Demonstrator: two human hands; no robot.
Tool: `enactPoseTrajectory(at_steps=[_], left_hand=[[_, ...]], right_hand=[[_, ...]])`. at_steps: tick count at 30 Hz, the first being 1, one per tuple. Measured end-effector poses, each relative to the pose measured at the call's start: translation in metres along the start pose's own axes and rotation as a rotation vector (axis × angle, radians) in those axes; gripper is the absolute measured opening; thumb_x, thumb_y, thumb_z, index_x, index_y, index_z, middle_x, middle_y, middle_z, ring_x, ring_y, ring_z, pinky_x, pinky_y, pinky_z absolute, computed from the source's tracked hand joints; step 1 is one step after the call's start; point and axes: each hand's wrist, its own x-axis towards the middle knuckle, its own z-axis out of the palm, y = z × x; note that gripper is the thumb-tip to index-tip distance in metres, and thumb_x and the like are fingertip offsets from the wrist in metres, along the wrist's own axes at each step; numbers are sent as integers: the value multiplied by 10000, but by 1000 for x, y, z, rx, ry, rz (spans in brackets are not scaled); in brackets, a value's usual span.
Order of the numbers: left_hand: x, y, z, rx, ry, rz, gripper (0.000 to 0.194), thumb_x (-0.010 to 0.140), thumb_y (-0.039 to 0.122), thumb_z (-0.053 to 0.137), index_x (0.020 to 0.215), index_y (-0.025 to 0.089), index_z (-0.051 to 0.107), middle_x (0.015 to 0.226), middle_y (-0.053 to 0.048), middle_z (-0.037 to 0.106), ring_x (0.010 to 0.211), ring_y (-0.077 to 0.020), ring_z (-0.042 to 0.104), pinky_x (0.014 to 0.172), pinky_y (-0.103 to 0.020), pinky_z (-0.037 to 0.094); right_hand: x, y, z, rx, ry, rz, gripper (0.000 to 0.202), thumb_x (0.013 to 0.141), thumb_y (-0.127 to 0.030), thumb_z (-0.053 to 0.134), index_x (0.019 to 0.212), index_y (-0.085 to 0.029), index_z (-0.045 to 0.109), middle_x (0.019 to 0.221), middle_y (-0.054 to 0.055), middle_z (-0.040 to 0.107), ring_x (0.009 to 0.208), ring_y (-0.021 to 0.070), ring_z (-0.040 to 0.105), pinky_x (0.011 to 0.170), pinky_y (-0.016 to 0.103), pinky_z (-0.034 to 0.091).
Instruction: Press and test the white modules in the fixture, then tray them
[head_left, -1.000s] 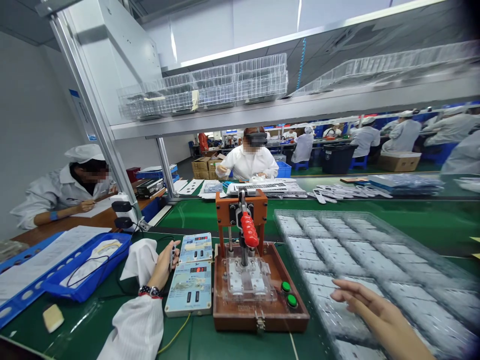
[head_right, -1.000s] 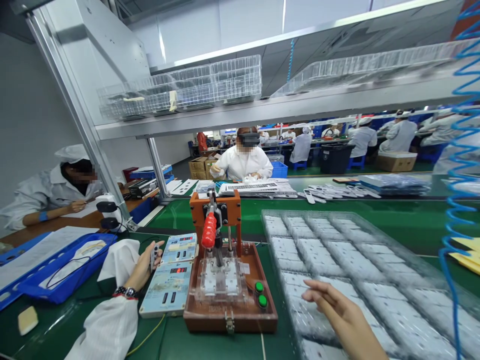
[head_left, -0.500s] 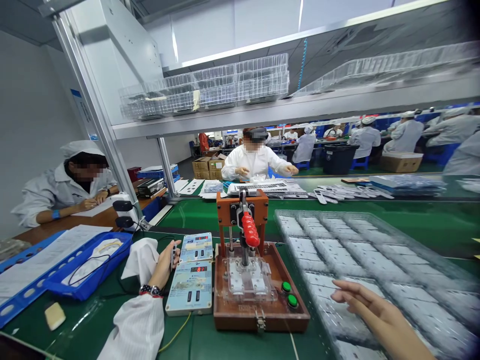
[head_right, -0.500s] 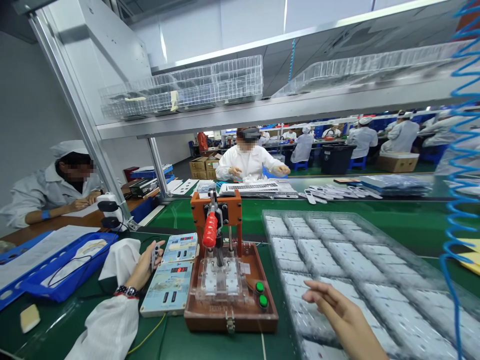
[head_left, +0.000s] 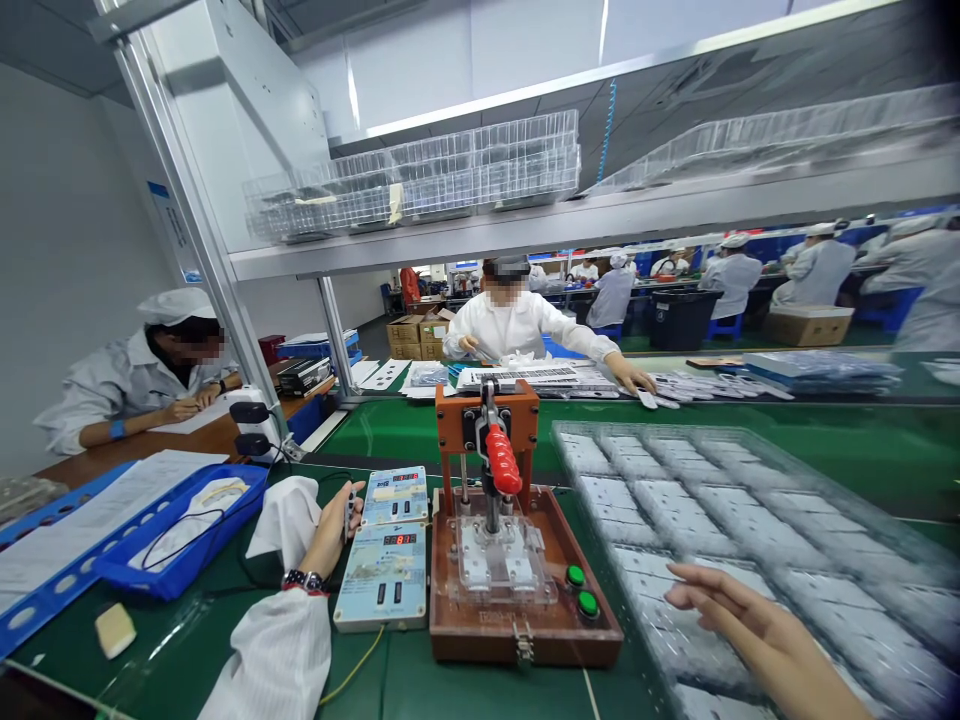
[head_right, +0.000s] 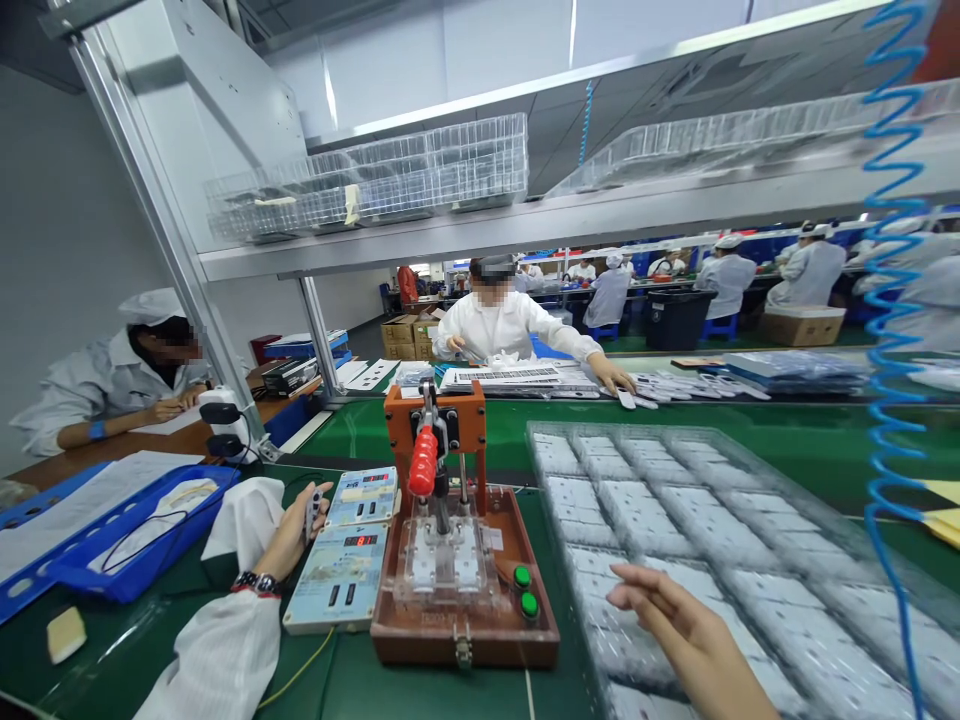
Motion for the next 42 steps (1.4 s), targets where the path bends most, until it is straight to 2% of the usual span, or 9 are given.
enactPoseTrajectory(at_steps=[8,14,20,28,31,33,36,39,42], left_hand=[[2,0,0,3,6,-1,552,766,543,597,1127,134,515,620,55,468,399,-52,354,358,-174,269],[-1,2,3,-11,20,0,493,801,492,571,1132,131,510,621,51,466,394,-56,360,352,-177,265],[-1,2,4,-11,19,-2,470,807,480,563,1117,129,513,611,53,466,390,-56,363,350,-177,262],[0,1,3,-3,13,-12,485,794,496,576,1111,132,526,608,55,465,381,-54,360,352,-180,253],[-2,2,4,-2,14,-2,503,771,510,593,1093,128,539,610,55,469,386,-54,365,355,-181,252],[-2,3,4,-1,19,2,525,752,522,606,1088,123,541,608,57,466,388,-53,367,355,-180,251],[-2,3,5,1,21,6,556,729,538,622,1083,116,546,599,60,464,386,-51,365,358,-181,252],[-2,2,5,4,20,15,568,710,554,632,1063,115,559,597,57,470,390,-49,362,361,-181,246],[-1,1,4,10,16,25,577,695,573,637,1047,120,570,606,52,474,401,-47,361,365,-177,238]], right_hand=[[1,-2,1,12,21,54,440,496,-554,680,770,-213,719,768,83,715,805,291,676,675,286,567],[0,-2,0,16,11,26,408,533,-546,670,796,-235,713,734,68,715,770,277,682,668,286,567],[-1,-4,1,7,-5,58,439,511,-534,680,822,-223,692,740,68,717,788,268,681,669,258,561],[5,14,-6,-25,5,26,364,621,-480,657,881,-229,691,833,58,725,859,285,678,695,300,584],[4,7,-1,-66,-17,-15,371,655,-504,630,892,-221,675,843,69,722,868,287,676,722,317,583],[1,-15,8,-100,-43,-90,406,700,-528,598,949,-213,649,902,87,713,888,282,670,737,327,579],[-7,-72,27,-188,-73,-327,424,827,-495,500,1154,-228,548,1100,92,648,1012,245,620,830,331,544],[-8,-132,51,-345,-57,-754,412,913,-399,421,1303,-268,414,1302,80,508,1182,225,498,960,366,453],[3,-167,77,-514,-71,-1172,408,933,-350,417,1327,-252,380,1357,101,447,1263,243,404,1001,413,384]])
